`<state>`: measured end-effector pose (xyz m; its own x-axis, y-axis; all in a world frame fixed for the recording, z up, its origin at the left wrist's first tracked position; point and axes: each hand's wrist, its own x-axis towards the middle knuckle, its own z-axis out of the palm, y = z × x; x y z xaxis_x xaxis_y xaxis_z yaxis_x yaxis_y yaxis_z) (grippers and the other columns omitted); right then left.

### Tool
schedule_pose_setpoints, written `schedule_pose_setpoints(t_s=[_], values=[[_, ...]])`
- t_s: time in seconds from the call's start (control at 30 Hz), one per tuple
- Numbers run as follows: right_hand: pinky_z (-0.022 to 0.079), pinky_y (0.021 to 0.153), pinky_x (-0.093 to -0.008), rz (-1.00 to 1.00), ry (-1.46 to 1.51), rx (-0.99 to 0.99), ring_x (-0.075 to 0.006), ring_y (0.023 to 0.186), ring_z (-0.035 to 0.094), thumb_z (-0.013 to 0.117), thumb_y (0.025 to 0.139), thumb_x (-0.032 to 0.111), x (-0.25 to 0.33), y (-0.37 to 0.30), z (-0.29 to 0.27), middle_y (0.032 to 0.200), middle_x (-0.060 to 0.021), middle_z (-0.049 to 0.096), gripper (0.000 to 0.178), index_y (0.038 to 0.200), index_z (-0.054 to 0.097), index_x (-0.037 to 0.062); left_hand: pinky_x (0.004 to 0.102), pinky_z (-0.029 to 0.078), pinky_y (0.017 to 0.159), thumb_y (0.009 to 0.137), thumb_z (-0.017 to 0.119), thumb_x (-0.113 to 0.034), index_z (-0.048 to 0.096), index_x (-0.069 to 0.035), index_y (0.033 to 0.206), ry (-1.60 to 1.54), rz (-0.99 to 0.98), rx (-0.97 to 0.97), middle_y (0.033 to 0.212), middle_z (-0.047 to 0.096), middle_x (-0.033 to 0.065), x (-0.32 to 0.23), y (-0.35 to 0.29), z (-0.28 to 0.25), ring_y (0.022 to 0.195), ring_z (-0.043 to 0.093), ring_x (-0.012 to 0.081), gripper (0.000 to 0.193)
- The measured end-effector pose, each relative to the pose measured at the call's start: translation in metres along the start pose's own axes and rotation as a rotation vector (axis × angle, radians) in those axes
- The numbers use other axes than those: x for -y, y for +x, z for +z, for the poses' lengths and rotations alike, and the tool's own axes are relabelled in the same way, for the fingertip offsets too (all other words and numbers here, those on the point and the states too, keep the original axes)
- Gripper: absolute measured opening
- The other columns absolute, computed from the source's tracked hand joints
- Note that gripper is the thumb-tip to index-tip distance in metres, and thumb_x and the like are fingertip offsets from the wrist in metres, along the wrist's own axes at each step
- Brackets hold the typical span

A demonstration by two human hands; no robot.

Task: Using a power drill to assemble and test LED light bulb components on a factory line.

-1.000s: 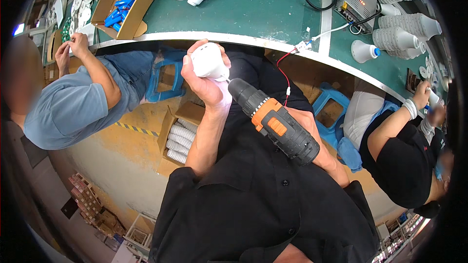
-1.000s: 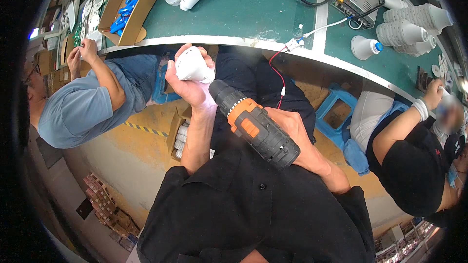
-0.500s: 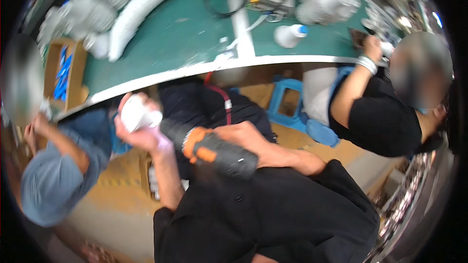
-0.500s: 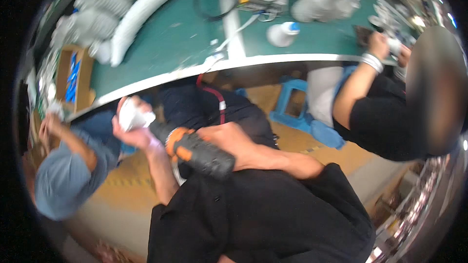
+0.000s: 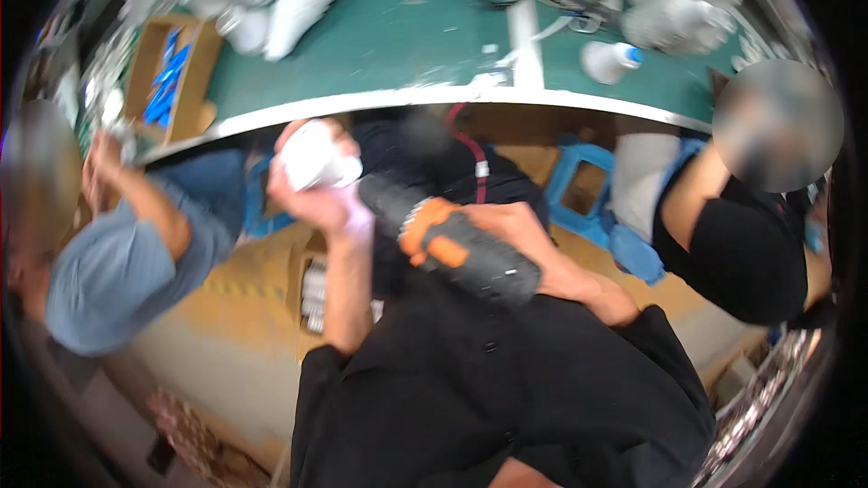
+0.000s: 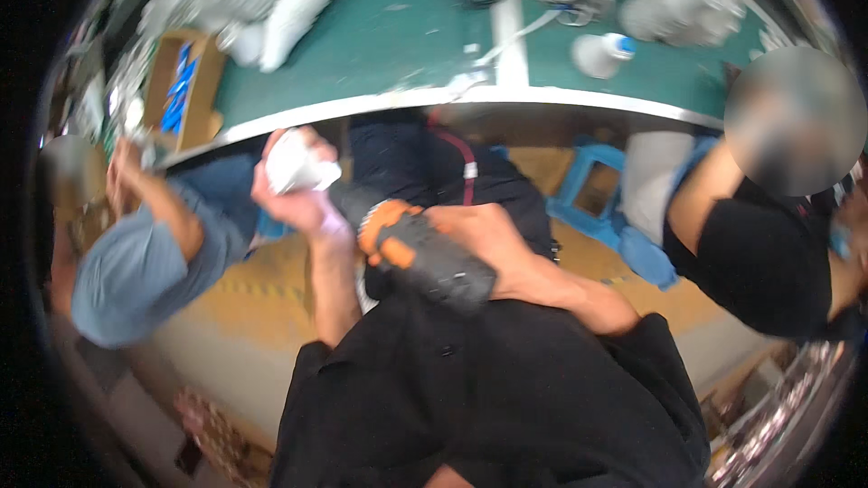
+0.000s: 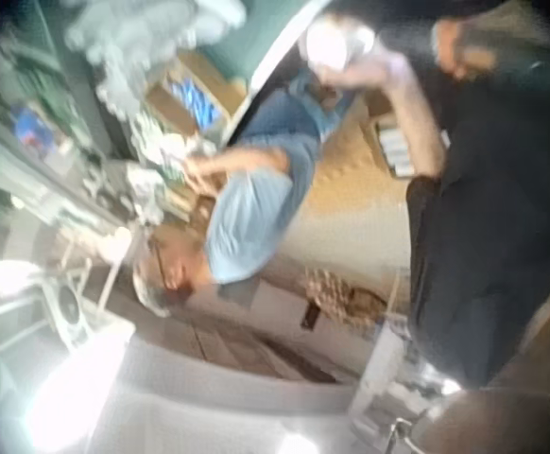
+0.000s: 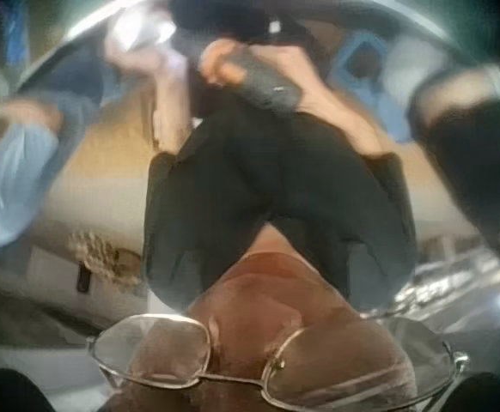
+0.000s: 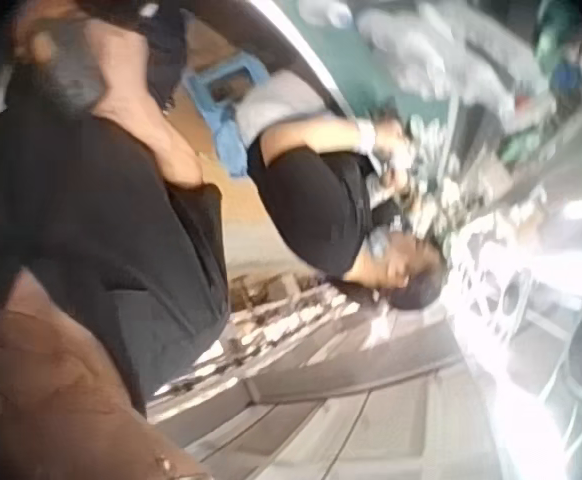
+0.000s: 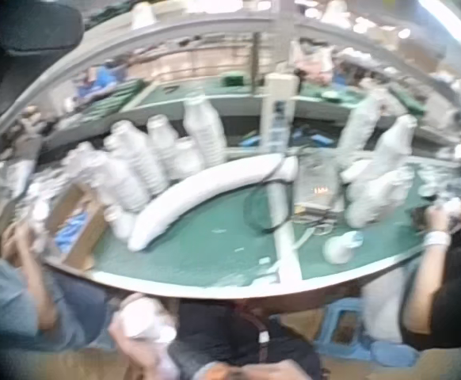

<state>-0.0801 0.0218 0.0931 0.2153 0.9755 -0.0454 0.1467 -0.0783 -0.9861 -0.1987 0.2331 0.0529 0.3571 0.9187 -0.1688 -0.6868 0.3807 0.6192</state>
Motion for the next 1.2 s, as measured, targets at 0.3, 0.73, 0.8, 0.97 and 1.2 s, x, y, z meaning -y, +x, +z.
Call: schedule_pose_setpoints(t_s=[0.3, 0.73, 0.8, 0.97, 1.2], values=[[0.049, 0.059, -0.0373, -0.022, -0.059, -0.019, -0.035, 0.066, 0.064, 0.074, 0.074, 0.012, 0.021, 0.011, -0.002, 0.076, -0.0139, 0.062, 0.025, 0.091, 0.062, -0.0019, 0.0378, 0.05, 0.061, 0.097, 0.034, -0.043, 0.058, 0.001, 0.121, 0.186, 0.095, 0.054, 0.092, 0.065, 0.0212, 0.005, -0.004, -0.011, 0.067, 0.061, 0.0275, 0.055], [0.049, 0.058, -0.0375, -0.019, -0.043, -0.012, -0.0346, 0.065, 0.064, 0.074, 0.075, 0.013, 0.019, 0.013, -0.001, 0.075, -0.0145, 0.061, 0.025, 0.09, 0.062, -0.0024, 0.0376, 0.05, 0.061, 0.097, 0.035, -0.043, 0.058, 0.002, 0.121, 0.235, 0.103, 0.041, 0.091, 0.065, 0.021, 0.003, -0.005, -0.012, 0.067, 0.062, 0.0273, 0.056], [0.049, 0.058, -0.0375, -0.021, -0.052, -0.012, -0.0348, 0.065, 0.064, 0.074, 0.075, 0.012, 0.019, 0.012, -0.001, 0.076, -0.0149, 0.062, 0.025, 0.091, 0.063, -0.0026, 0.0374, 0.05, 0.061, 0.097, 0.035, -0.043, 0.058, 0.002, 0.121, 0.209, 0.098, 0.04, 0.091, 0.065, 0.0211, 0.003, -0.005, -0.009, 0.067, 0.062, 0.0271, 0.056], [0.049, 0.058, -0.0374, -0.021, -0.055, 0.005, -0.035, 0.065, 0.064, 0.073, 0.075, 0.012, 0.015, 0.01, -0.002, 0.076, -0.0153, 0.062, 0.025, 0.092, 0.062, -0.0029, 0.0367, 0.05, 0.06, 0.098, 0.034, -0.042, 0.057, 0.002, 0.12, 0.185, 0.097, 0.043, 0.091, 0.065, 0.021, 0.004, -0.007, -0.008, 0.067, 0.061, 0.0267, 0.055], [0.048, 0.058, -0.0374, 0.014, -0.065, 0.002, -0.0353, 0.065, 0.064, 0.074, 0.075, 0.012, 0.012, 0.013, 0.001, 0.076, -0.015, 0.061, 0.026, 0.092, 0.062, -0.003, 0.0345, 0.049, 0.059, 0.098, 0.033, -0.044, 0.056, 0.001, 0.116, 0.245, 0.109, -0.013, 0.086, 0.064, 0.0187, 0.007, -0.018, 0.014, 0.065, 0.06, 0.0242, 0.053]])
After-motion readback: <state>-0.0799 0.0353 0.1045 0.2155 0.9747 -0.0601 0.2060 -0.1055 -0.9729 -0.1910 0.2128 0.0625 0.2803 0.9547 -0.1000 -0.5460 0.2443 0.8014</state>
